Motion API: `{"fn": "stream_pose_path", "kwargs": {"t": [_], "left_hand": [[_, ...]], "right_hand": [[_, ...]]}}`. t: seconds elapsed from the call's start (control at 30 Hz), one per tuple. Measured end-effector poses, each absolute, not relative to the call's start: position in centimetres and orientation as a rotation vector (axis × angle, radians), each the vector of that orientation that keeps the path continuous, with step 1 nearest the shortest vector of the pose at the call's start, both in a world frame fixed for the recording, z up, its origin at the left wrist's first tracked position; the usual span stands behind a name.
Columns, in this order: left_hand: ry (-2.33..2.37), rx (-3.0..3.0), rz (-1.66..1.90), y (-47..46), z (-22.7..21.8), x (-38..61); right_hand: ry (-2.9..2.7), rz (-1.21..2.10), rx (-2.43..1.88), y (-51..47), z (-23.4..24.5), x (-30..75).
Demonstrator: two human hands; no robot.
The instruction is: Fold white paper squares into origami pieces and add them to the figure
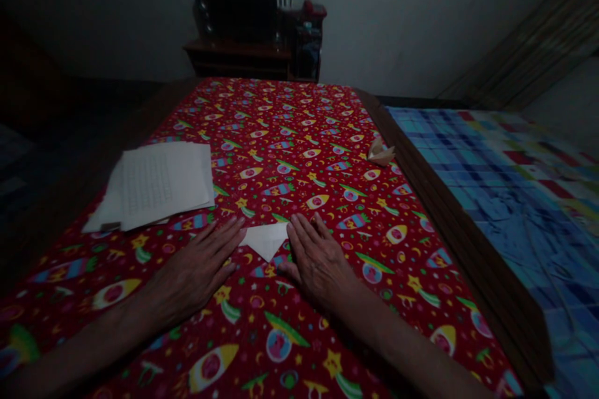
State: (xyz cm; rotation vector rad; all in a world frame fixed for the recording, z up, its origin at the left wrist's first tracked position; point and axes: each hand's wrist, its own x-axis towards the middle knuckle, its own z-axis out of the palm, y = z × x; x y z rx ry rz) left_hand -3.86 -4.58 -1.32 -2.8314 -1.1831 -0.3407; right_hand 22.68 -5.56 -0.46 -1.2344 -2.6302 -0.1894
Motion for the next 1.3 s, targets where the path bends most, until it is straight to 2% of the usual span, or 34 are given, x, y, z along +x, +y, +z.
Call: {"fn": "stream_pose_path", "kwargs": {"t": [0.3, 0.6, 0.8, 0.9, 1.07, 1.3], "left_hand": [[-1.189, -2.787, -0.350, -5.1, -1.2, -3.7], [-1.213, -2.813, -0.394, -4.9, -1.1, -5.3], [-1.339, -2.894, -0.710, -2.8, 0.5, -4.2], [-1.363, -2.963, -0.706, -1.6, 0.9, -2.8], [-1.386, -2.972, -0.716, -1.0, 0.4, -1.8], [-1.498, -3.048, -0.958, -0.8, -0.1, -1.8]], "right_hand": [[-2.693, 0.029, -0.946, -4.5, -0.5, 18.6], [-2.644, -0.151, -1.246, -5.6, -0.6, 23.4], [-2.547, -0.254, -1.248, -4.6, -0.2, 21.7], [-2.507, -0.236, -1.257, -3.1, -0.1, 20.6], [-2.477, -0.054, -1.142, -1.5, -1.0, 20.3], [-2.353, 0.341, -1.039, -1.4, -1.5, 20.8]]}}
